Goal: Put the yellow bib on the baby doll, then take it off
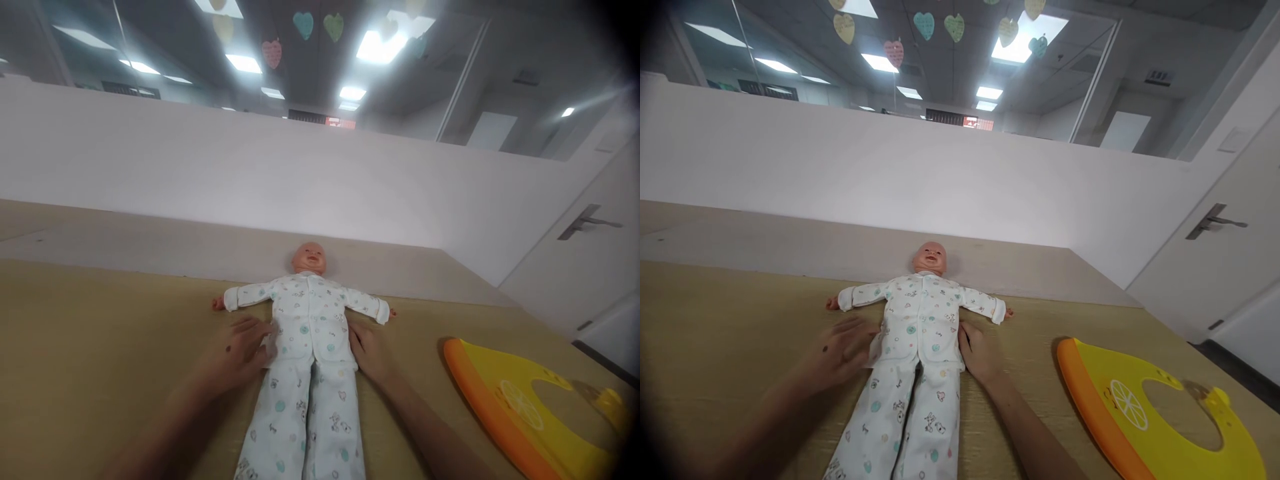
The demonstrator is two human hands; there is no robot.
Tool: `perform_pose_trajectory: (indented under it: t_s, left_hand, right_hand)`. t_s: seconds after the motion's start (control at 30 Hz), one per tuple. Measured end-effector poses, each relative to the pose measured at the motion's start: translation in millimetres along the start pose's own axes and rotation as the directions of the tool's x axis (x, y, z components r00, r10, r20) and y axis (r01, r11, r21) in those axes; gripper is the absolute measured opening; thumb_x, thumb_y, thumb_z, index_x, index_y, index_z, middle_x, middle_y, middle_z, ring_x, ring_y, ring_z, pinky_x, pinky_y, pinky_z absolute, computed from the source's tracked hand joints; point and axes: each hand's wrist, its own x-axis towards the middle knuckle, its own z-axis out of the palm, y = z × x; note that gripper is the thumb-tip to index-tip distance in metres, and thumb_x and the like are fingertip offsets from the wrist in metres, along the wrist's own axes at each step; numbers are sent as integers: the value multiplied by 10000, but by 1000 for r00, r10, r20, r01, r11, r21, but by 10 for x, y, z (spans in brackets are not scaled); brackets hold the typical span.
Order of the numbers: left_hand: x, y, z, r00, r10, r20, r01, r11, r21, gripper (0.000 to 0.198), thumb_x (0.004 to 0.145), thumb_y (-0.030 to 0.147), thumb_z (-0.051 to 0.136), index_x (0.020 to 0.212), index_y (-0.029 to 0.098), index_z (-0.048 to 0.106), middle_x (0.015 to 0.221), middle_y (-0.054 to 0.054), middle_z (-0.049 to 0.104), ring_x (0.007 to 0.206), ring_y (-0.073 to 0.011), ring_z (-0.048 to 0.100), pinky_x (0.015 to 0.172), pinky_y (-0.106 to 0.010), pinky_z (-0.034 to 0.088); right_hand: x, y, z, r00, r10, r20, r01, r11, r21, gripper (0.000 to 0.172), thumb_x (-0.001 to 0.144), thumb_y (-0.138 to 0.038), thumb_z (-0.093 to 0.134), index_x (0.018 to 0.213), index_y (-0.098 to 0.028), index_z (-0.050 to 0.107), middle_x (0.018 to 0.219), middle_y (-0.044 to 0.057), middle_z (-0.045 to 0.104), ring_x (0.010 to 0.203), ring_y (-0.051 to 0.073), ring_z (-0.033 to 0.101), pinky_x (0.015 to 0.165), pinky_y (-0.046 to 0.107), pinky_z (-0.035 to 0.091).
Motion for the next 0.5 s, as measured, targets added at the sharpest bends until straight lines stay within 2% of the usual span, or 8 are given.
perform_pose_trajectory:
  t_s: [0.1, 0.17, 0.23, 0.3, 0.4, 0.5]
  left_hand:
    - [-148, 4, 20, 983, 109, 150, -110, 994, -2, 607, 725, 144, 525, 1322, 241, 468, 1277, -67, 580, 1222, -249, 481, 1013, -376, 416]
    - [-208, 7, 72, 983, 99, 153, -103, 994, 18, 713, 693, 130, 531, 1381, 247, 387, 1365, -76, 504, 1279, -260, 418, 1041, -389, 391]
    - [-225, 36, 131, 990, 38, 134, -51, 994, 94, 648, 700, 157, 536, 1338, 214, 438, 1324, -109, 523, 1232, -290, 449, 1006, -420, 412]
    - [-209, 94, 178, 991, -86, 99, 64, 975, 214, 522, 720, 169, 511, 1241, 146, 522, 1216, -153, 575, 1129, -320, 512, 915, -446, 457]
    - [-169, 179, 204, 960, -273, 60, 234, 903, 361, 420, 747, 171, 462, 1144, 113, 584, 1097, -175, 618, 996, -342, 574, 735, -436, 493]
    - [-154, 181, 198, 920, -375, 112, 304, 866, 398, 370, 777, 176, 440, 1097, 157, 625, 1049, -150, 655, 956, -338, 610, 673, -405, 481]
  right_hand:
    - [-53, 87, -2, 999, -35, -9, 35, 999, 28, 361, 834, -183, 311, 1041, -167, 606, 1077, 79, 653, 1002, 217, 597, 896, 376, 453]
    - [-132, 139, -13, 999, -42, -27, 44, 997, 65, 429, 775, -131, 314, 1114, -163, 574, 1160, 78, 623, 1097, 207, 563, 980, 393, 423]
    - [-247, 166, -44, 999, -46, -17, 48, 994, 103, 489, 748, -111, 321, 1190, -165, 523, 1233, 79, 584, 1162, 196, 529, 1036, 402, 392]
    - [-373, 159, -90, 997, -67, 36, 62, 990, 125, 555, 728, -96, 343, 1265, -172, 459, 1315, 83, 526, 1219, 188, 491, 1069, 405, 368]
    - [-509, 96, -139, 986, -99, 133, 90, 993, 70, 704, 692, -84, 411, 1383, -191, 324, 1421, 97, 418, 1298, 204, 414, 1089, 416, 347]
    - [-532, 14, -112, 981, -137, 137, 147, 987, -61, 718, 747, -153, 495, 1423, -183, 256, 1435, 126, 387, 1304, 241, 393, 1073, 434, 354]
